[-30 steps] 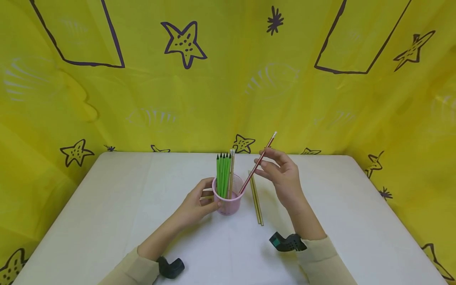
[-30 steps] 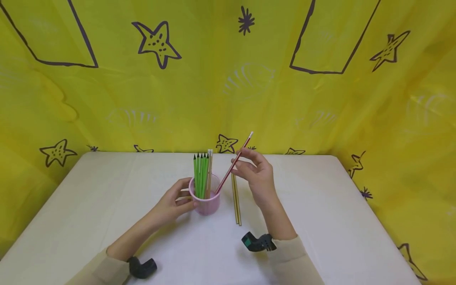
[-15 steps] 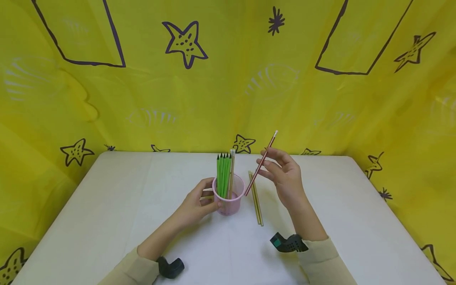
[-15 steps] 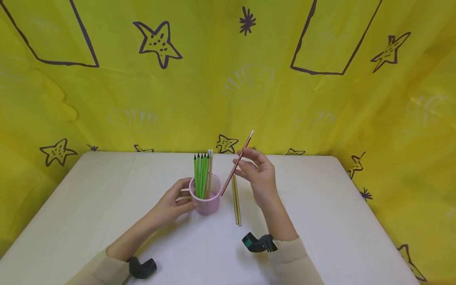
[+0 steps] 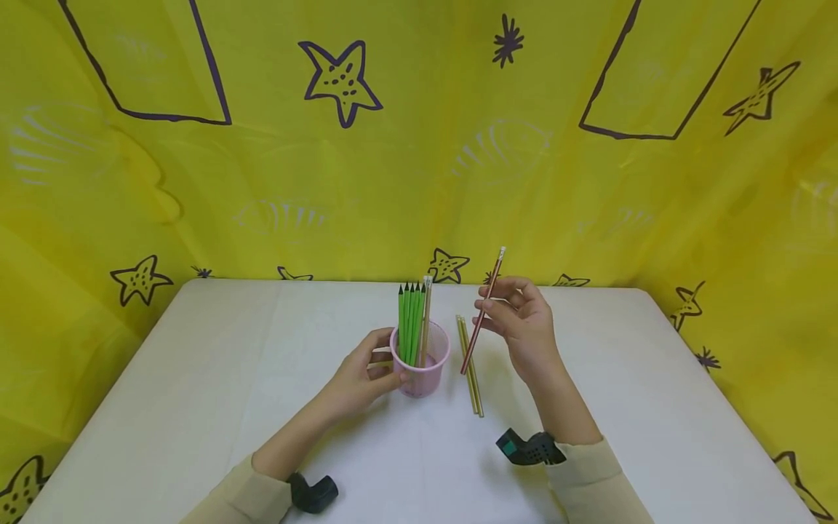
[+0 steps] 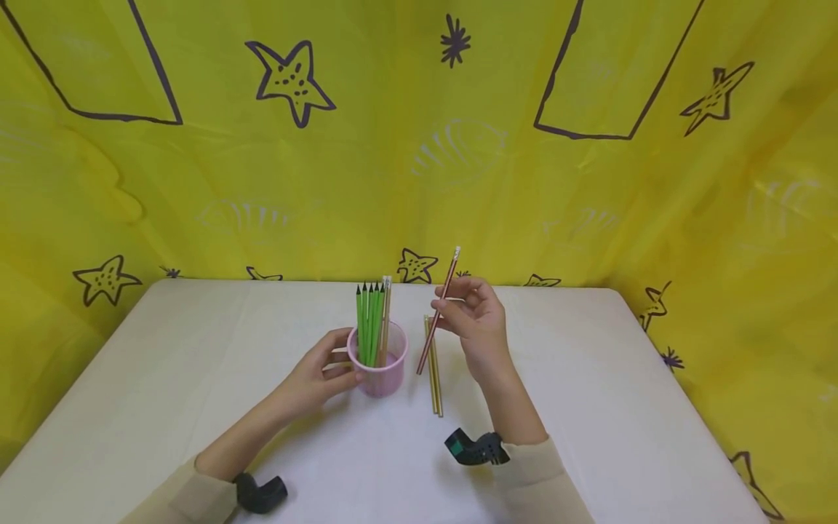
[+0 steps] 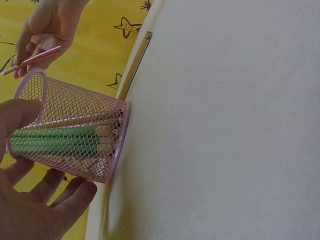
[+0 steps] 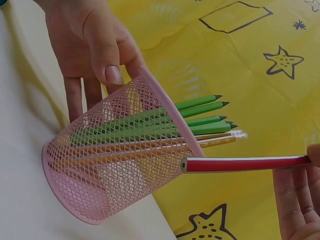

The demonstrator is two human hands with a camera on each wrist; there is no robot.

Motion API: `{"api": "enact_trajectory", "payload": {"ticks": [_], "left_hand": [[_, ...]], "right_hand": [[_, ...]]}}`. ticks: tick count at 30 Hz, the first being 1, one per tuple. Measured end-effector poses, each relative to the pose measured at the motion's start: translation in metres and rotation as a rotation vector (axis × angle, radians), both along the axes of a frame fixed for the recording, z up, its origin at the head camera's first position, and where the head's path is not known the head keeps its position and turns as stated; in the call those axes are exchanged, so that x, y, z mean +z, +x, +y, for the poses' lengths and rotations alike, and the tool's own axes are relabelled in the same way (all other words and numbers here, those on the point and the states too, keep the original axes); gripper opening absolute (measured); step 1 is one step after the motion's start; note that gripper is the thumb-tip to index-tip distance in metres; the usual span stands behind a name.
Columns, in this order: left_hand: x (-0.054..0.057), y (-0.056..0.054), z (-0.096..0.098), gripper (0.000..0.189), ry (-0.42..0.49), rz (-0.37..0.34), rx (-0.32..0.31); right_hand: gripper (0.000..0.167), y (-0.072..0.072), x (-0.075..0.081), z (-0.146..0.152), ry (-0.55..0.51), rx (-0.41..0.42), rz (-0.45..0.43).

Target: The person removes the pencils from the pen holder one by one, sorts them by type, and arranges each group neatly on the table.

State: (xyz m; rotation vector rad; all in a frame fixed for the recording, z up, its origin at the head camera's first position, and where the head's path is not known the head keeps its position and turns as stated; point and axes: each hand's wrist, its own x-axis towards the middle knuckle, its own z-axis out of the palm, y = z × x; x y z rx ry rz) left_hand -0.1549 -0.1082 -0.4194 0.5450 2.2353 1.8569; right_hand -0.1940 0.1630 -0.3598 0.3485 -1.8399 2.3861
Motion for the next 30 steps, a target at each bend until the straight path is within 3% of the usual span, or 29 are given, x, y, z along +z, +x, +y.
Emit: {"api": "enact_trajectory", "payload": {"ticks": [11, 30], "left_hand": [[-0.0002, -0.0004, -0.0004, 0.066, -0.001, 0.006, -0.005], [0.0004, 0.0008, 0.0002, 0.067, -0.007, -0.002, 0.007]], "right_hand": [[0.056, -0.0026, 0.0009, 0.0032, 0.061, 0.003, -0.068], [0.044, -0.0069, -0.0066, 0.0096, 0.166, -0.028, -0.145]]}}
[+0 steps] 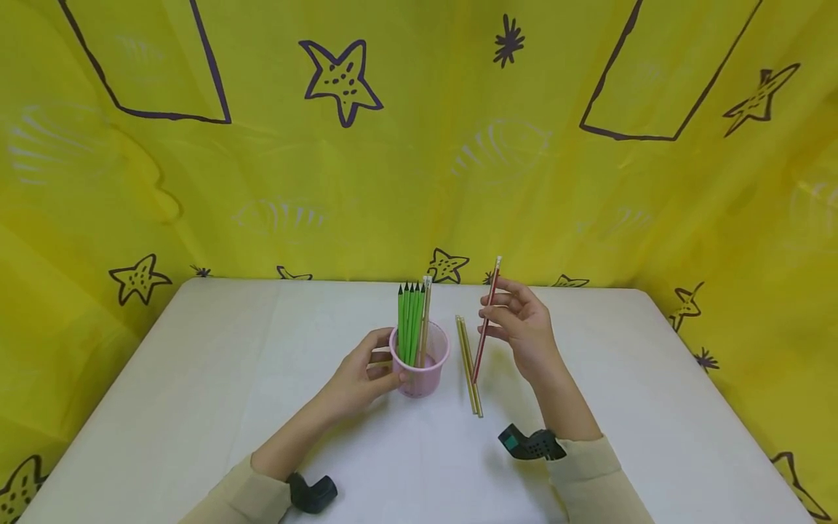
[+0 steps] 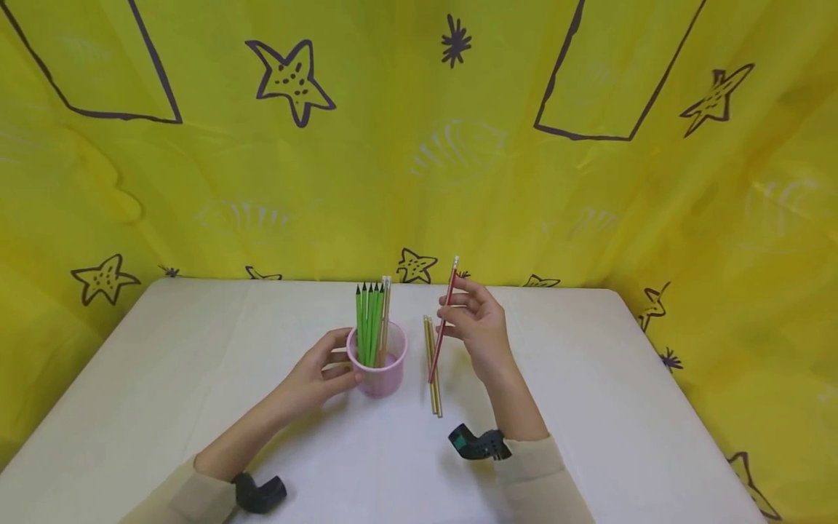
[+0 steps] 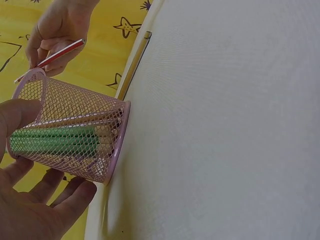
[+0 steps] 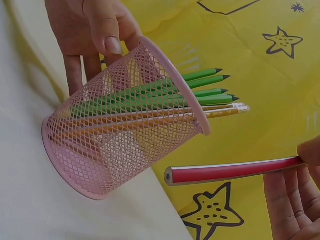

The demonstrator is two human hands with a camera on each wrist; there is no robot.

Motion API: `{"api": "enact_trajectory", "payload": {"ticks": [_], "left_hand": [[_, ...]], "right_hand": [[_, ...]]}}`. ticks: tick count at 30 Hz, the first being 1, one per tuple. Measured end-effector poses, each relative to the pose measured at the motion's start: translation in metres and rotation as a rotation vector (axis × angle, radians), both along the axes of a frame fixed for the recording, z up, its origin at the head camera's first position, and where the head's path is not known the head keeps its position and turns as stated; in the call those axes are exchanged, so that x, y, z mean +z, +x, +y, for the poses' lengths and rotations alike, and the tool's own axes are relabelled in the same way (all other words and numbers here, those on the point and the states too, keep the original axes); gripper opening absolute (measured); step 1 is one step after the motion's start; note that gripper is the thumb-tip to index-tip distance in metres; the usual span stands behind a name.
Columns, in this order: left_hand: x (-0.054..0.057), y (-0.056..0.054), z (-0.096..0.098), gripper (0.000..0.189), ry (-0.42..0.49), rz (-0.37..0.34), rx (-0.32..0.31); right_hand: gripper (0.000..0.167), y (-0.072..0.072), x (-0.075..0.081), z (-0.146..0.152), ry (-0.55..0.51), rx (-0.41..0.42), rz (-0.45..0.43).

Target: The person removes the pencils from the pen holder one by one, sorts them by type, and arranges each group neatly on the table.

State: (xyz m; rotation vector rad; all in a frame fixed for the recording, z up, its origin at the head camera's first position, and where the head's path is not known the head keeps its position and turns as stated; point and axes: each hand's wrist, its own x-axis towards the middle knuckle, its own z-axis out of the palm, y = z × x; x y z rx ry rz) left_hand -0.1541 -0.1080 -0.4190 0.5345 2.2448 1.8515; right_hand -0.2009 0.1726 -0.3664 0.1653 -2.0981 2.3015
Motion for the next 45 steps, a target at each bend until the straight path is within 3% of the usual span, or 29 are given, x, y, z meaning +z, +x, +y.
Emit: {"api": "enact_trajectory", "payload": {"ticks": [17, 28, 45], "left_hand": [[0.001, 0.000, 0.001, 0.067, -0.006, -0.008, -0.007], [-0.001, 0.001, 0.000, 0.068, -0.018, -0.024, 0.003], [-0.001, -0.001, -0.001, 0.068, -0.006, -0.003, -0.004]], "right_hand": [[0.043, -0.003, -0.010, 0.005, 0.097, 0.003, -0.052], [0.042, -0.007, -0.020, 0.005, 0.231, -0.016, -0.104], [0.046, -0.012, -0.028, 0.007, 0.413, 0.028, -0.220]]}}
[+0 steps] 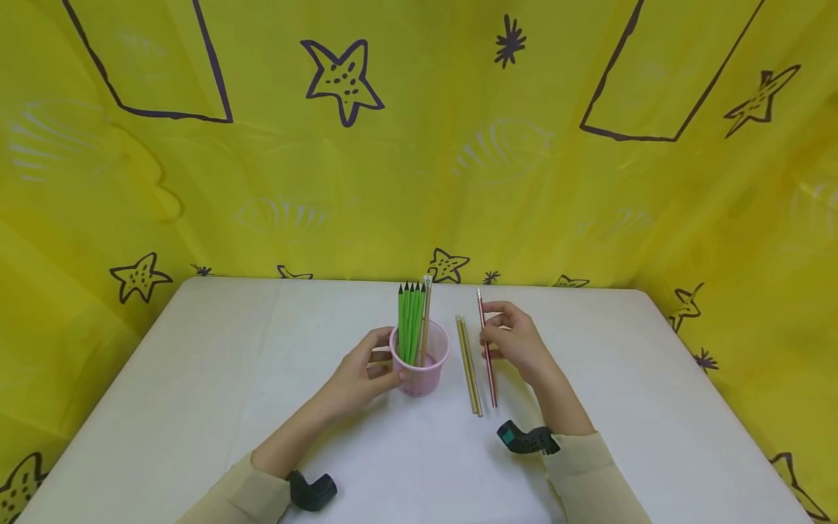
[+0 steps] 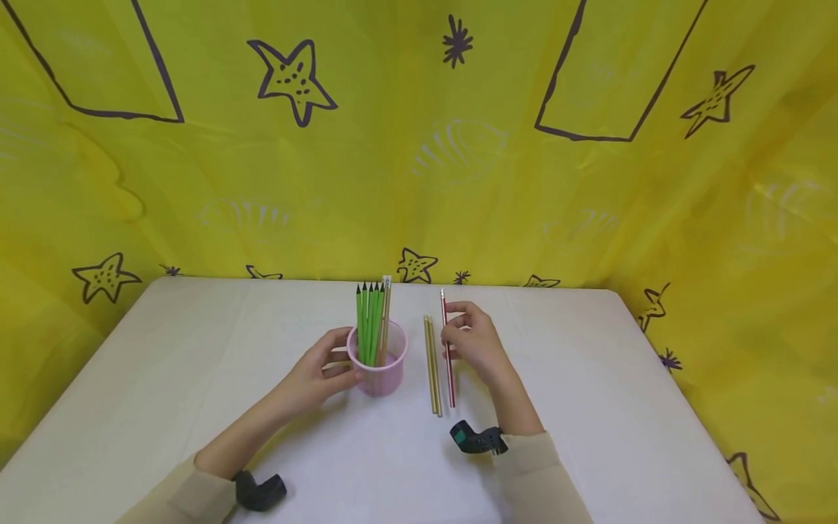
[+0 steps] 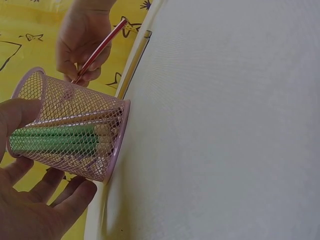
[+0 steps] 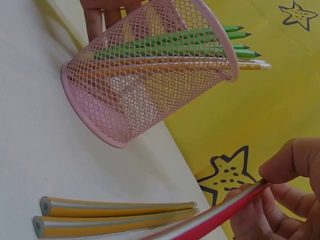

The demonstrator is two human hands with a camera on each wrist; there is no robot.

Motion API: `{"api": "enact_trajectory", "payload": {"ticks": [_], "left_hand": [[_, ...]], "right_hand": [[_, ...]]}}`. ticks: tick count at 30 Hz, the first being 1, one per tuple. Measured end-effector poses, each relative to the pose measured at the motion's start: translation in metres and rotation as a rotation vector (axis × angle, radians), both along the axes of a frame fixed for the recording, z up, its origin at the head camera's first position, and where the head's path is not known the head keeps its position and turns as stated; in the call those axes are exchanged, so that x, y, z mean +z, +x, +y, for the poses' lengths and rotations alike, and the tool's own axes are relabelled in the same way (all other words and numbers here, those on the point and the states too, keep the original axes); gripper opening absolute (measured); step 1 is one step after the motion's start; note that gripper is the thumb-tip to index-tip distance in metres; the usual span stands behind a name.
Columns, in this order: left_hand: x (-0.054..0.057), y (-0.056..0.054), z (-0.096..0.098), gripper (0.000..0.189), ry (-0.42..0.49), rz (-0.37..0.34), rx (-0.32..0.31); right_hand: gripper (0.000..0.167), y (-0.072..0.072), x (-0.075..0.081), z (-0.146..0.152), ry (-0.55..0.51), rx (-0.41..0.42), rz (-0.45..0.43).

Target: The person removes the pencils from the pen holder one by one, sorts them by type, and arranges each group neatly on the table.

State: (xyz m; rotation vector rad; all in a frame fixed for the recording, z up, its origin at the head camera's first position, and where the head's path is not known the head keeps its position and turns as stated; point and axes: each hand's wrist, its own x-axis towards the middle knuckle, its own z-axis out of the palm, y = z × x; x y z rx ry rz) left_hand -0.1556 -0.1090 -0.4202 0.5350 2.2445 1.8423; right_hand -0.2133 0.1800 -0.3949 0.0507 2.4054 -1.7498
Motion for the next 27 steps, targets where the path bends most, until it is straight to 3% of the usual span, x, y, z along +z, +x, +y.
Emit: {"api": "enact_trajectory", "payload": {"ticks": [15, 27], "left_hand": [[-0.0024, 0.0027, -0.0014, 0.067, -0.005, -0.015, 0.007], [-0.0024, -0.0002, -0.0020, 0.068, -0.015, -0.001, 0.003]], "right_hand": [[0.047, 0.0002, -0.0102, 0.0001, 0.098, 0.014, -0.063], [0.049, -0.0017, -0.0103, 0.0017, 0.165, 0.024, -0.057]]}}
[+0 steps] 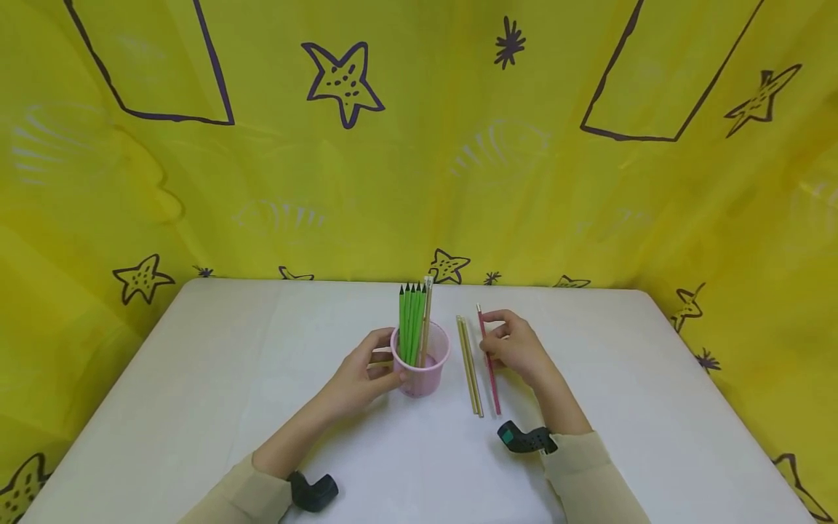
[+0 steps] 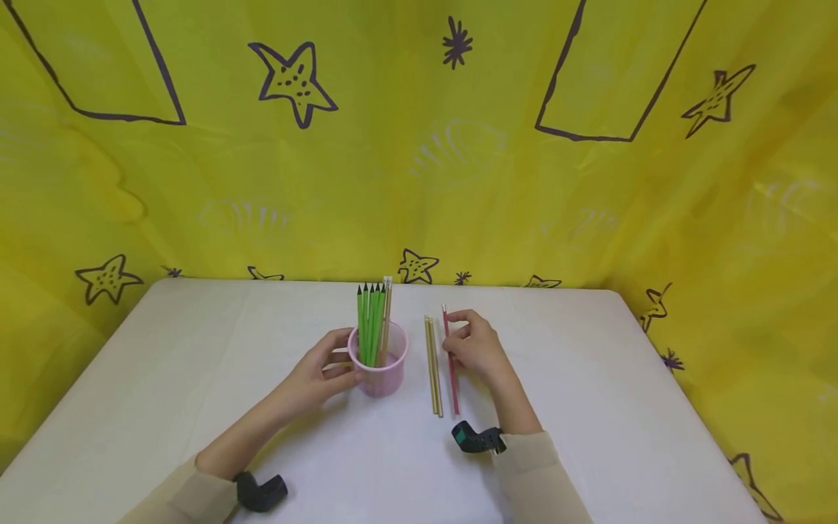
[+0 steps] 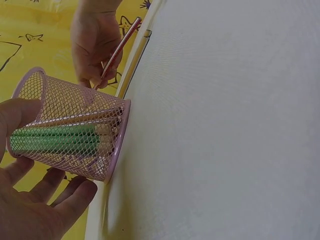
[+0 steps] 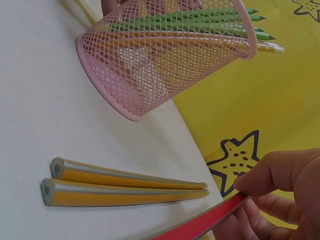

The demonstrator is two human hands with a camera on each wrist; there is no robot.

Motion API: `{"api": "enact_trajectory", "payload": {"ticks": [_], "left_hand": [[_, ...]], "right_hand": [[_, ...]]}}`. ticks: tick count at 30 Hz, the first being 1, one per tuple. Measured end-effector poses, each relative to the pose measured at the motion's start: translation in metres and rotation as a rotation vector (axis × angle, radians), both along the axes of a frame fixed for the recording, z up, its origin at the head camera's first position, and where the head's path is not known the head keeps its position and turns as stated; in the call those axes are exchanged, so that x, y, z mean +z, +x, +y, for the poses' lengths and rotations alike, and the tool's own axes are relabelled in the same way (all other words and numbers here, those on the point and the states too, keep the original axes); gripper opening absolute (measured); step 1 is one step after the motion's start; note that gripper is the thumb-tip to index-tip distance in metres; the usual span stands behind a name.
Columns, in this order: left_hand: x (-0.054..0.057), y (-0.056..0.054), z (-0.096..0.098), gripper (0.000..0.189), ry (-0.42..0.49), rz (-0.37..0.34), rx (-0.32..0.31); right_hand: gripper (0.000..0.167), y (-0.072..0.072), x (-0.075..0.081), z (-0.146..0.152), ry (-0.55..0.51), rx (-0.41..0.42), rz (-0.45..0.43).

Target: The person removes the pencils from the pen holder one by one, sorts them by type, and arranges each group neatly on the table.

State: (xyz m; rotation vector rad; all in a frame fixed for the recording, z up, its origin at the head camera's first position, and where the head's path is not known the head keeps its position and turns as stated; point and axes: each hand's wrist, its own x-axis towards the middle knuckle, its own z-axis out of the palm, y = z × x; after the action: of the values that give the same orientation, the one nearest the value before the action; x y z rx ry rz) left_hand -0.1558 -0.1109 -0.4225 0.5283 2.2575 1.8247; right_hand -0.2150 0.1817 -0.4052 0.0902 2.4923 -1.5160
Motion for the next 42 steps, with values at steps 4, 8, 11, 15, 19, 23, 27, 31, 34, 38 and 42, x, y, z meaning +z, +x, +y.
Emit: {"api": "enact_trajectory", "payload": {"ticks": [4, 8, 11, 15, 19, 23, 27, 31, 34, 38, 42], "left_hand": [[0.001, 0.001, 0.000, 0.068, -0.001, -0.005, 0.003], [0.001, 0.001, 0.001, 0.068, -0.001, -0.004, 0.005], [0.000, 0.000, 0.001, 0.068, 0.001, 0.003, 0.005], [0.000, 0.000, 0.002, 0.068, 0.003, 0.002, 0.006], [0.000, 0.001, 0.002, 0.068, 0.000, -0.009, 0.005], [0.000, 0.001, 0.002, 0.068, -0.004, -0.010, 0.006], [0.000, 0.000, 0.002, 0.068, -0.001, 0.003, 0.003], [0.001, -0.001, 0.002, 0.067, 0.009, 0.011, -0.001], [0.001, -0.001, 0.002, 0.068, 0.011, 0.008, -0.005], [0.000, -0.001, 0.002, 0.068, 0.006, -0.002, -0.005], [0.000, -0.001, 0.002, 0.068, 0.003, -0.004, 0.001]], "right_hand": [[0.052, 0.001, -0.003, 0.001, 0.017, 0.024, -0.002], [0.055, 0.002, -0.003, 0.001, 0.026, 0.035, 0.004], [0.055, 0.002, -0.004, 0.001, 0.042, 0.039, 0.001], [0.055, 0.001, -0.008, 0.003, 0.050, 0.055, -0.005], [0.056, 0.002, -0.012, 0.003, 0.046, 0.058, -0.014], [0.055, 0.001, -0.013, 0.002, 0.058, 0.052, -0.025], [0.055, 0.000, -0.013, 0.002, 0.070, 0.053, -0.027], [0.052, -0.001, -0.013, 0.002, 0.056, 0.044, -0.051], [0.051, 0.000, -0.013, 0.002, 0.047, 0.031, -0.071], [0.050, 0.000, -0.013, 0.002, 0.061, 0.030, -0.077], [0.049, 0.000, -0.011, 0.003, 0.080, 0.043, -0.034]]}}
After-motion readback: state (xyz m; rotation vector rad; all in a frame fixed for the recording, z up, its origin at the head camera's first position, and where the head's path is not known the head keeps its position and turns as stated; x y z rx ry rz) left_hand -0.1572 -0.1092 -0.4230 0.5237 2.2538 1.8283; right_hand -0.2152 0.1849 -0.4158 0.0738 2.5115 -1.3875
